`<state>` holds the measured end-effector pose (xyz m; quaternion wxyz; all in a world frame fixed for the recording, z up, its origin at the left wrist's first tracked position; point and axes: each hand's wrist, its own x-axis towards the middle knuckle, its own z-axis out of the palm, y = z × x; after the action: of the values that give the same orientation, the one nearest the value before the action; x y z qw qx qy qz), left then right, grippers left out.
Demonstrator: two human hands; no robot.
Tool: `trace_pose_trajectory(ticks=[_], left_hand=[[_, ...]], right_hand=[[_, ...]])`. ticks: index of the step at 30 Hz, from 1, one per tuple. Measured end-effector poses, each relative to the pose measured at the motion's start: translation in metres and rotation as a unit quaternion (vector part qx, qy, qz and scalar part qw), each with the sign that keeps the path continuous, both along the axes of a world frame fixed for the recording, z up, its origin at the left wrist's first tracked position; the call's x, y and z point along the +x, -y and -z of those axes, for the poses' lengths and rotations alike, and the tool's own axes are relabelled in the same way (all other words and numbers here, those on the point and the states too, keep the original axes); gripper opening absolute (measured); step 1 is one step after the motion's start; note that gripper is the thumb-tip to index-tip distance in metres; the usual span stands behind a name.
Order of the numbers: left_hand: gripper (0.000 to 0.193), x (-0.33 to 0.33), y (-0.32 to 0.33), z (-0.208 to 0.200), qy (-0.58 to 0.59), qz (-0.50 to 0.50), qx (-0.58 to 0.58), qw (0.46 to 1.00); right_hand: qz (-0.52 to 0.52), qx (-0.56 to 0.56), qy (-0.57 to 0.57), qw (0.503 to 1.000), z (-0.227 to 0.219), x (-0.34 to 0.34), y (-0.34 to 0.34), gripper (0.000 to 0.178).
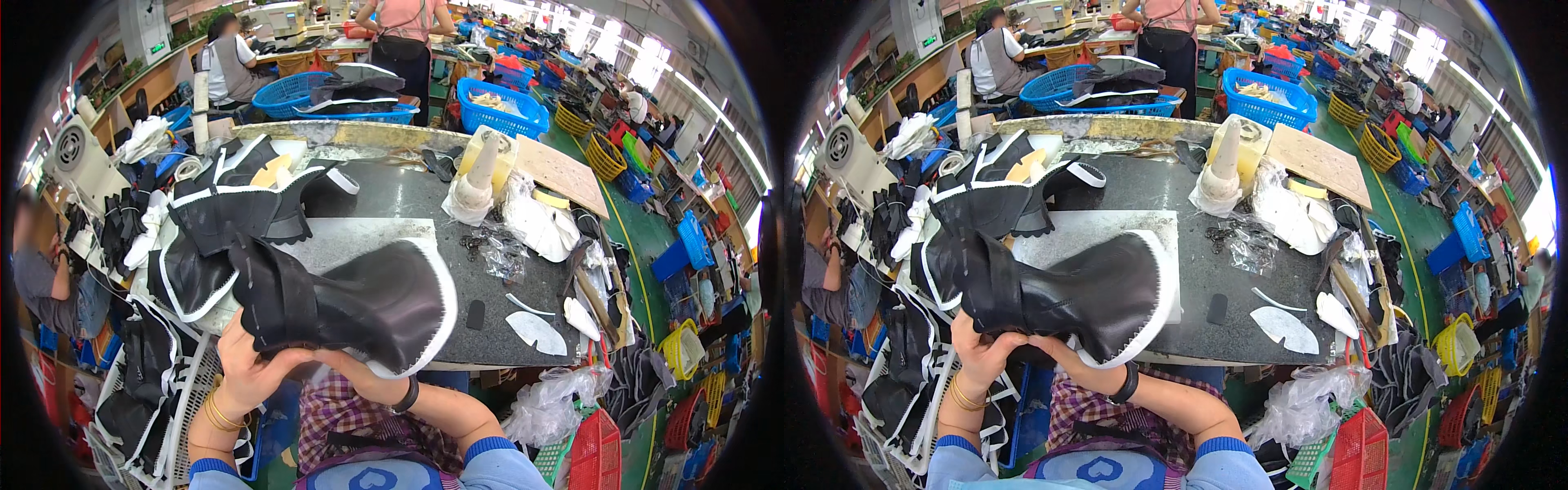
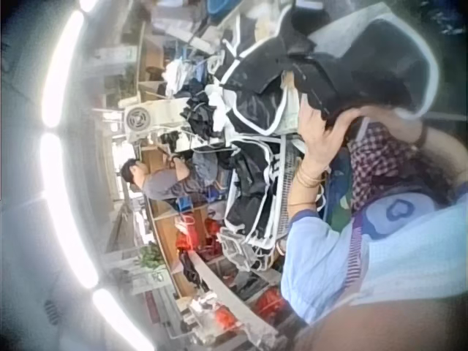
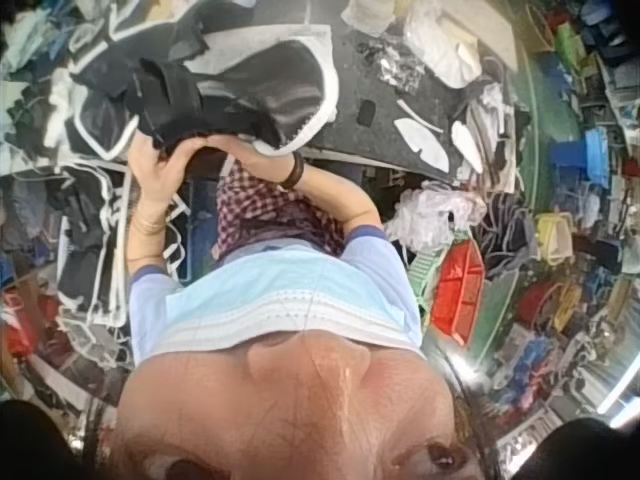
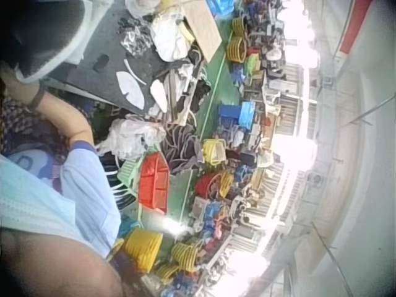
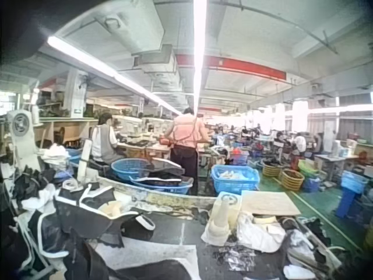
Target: Manually assemble and attach hardware to leather shoe components at a factory workstation.
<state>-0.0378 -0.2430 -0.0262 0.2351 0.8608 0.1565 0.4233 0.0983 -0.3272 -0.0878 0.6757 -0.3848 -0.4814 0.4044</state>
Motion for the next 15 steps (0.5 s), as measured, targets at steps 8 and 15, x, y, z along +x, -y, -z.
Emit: trace_pose_trajectory(ticks=[8, 15], left_hand=[[0.033, -0.045, 0.001, 0.002, -0.035, -0.140, 0.053, 0.988], [0.018, -0.209, -0.098, -0.066, -0.113, -0.280, -0.275, 0.913]], right_hand=[[0.125, 0.159, 0.186, 0.962, -0.019, -0.011, -0.022, 0.031], [-0.004, -0.017, 0.342, 0.940, 0.002, 0.056, -0.012, 0.019]])
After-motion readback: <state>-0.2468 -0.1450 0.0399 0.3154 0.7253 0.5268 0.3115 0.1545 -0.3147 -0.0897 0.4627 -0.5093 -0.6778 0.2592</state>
